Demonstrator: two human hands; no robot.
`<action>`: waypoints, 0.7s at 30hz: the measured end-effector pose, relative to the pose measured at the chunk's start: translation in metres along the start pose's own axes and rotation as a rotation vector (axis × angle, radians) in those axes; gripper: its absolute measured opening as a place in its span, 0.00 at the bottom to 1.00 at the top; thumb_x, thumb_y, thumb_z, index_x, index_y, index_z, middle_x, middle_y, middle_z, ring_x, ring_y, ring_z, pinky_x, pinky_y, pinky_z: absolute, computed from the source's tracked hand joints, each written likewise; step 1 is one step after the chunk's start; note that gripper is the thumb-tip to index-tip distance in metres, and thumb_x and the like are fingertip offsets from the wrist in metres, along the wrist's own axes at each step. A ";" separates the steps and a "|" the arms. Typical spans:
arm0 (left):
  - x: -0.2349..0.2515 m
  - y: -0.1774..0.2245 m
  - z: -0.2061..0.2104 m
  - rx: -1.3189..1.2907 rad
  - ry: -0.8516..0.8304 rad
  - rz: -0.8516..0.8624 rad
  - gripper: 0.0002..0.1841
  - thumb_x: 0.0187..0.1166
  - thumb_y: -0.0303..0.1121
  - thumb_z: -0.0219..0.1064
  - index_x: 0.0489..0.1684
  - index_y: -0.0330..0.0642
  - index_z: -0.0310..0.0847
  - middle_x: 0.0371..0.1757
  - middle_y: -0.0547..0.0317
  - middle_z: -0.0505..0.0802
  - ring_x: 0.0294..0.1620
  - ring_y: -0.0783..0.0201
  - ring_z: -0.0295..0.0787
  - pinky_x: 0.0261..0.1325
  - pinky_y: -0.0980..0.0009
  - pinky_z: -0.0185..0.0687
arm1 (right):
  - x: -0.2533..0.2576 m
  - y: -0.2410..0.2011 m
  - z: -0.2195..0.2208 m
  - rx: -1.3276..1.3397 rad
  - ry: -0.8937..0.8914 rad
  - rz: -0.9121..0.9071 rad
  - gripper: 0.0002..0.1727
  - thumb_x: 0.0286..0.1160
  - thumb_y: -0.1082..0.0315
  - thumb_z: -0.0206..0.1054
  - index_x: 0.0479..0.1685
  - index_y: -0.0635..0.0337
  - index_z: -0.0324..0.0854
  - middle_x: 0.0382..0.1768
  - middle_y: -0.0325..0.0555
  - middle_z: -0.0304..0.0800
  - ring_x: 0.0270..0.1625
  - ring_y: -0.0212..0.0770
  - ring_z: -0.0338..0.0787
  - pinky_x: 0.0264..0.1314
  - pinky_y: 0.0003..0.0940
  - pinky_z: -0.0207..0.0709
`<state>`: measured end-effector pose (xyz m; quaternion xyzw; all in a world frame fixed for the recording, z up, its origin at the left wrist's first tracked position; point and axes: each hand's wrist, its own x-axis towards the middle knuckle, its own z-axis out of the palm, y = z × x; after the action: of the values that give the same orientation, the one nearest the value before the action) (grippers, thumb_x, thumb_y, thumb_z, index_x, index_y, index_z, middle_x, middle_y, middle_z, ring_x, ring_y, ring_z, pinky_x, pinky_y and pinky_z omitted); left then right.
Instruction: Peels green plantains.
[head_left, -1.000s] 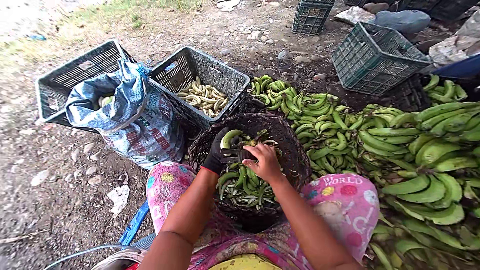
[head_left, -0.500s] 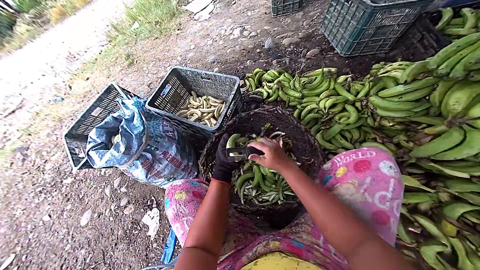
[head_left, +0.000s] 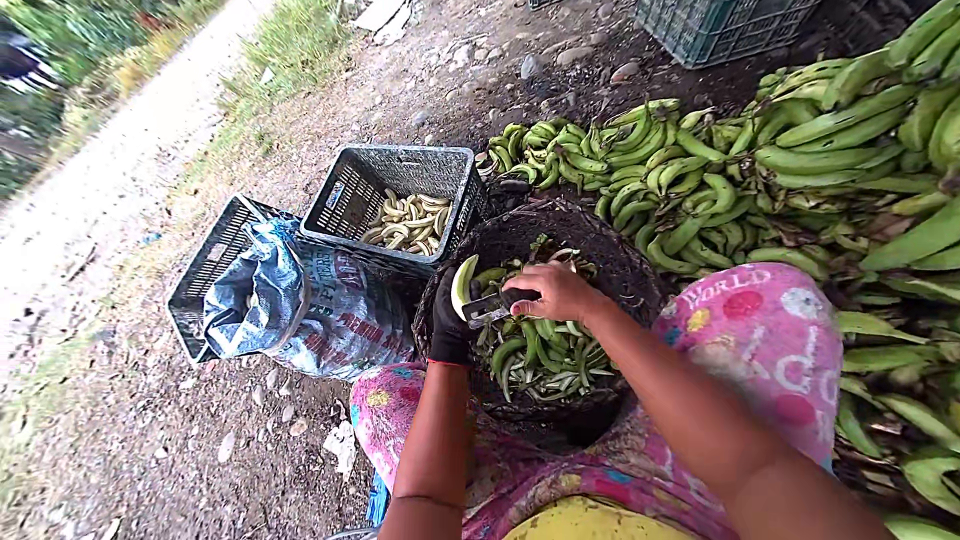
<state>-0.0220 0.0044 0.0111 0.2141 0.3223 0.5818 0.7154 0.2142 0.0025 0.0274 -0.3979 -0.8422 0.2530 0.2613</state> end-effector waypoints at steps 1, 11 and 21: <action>-0.004 -0.002 0.002 0.243 0.023 0.096 0.19 0.92 0.45 0.45 0.58 0.47 0.80 0.36 0.60 0.89 0.30 0.70 0.86 0.36 0.73 0.86 | -0.001 -0.003 0.001 -0.034 -0.037 -0.012 0.33 0.76 0.31 0.62 0.65 0.45 0.89 0.49 0.50 0.93 0.58 0.53 0.89 0.67 0.63 0.74; -0.019 -0.026 0.029 0.857 0.030 0.399 0.30 0.90 0.54 0.40 0.67 0.43 0.83 0.51 0.54 0.93 0.46 0.64 0.91 0.52 0.60 0.89 | 0.006 0.001 -0.045 0.195 0.382 0.664 0.36 0.86 0.37 0.55 0.82 0.53 0.75 0.73 0.65 0.82 0.76 0.67 0.80 0.74 0.75 0.66; -0.015 -0.019 0.005 1.357 -0.271 -0.503 0.27 0.80 0.43 0.71 0.78 0.47 0.76 0.59 0.49 0.91 0.53 0.59 0.90 0.57 0.56 0.87 | -0.053 -0.044 -0.133 -0.117 0.412 0.612 0.36 0.80 0.34 0.61 0.74 0.52 0.82 0.65 0.61 0.87 0.71 0.63 0.83 0.72 0.74 0.63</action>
<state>-0.0069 -0.0146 0.0046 0.5994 0.5595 0.0409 0.5709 0.3047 -0.0353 0.1411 -0.6879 -0.6272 0.1857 0.3144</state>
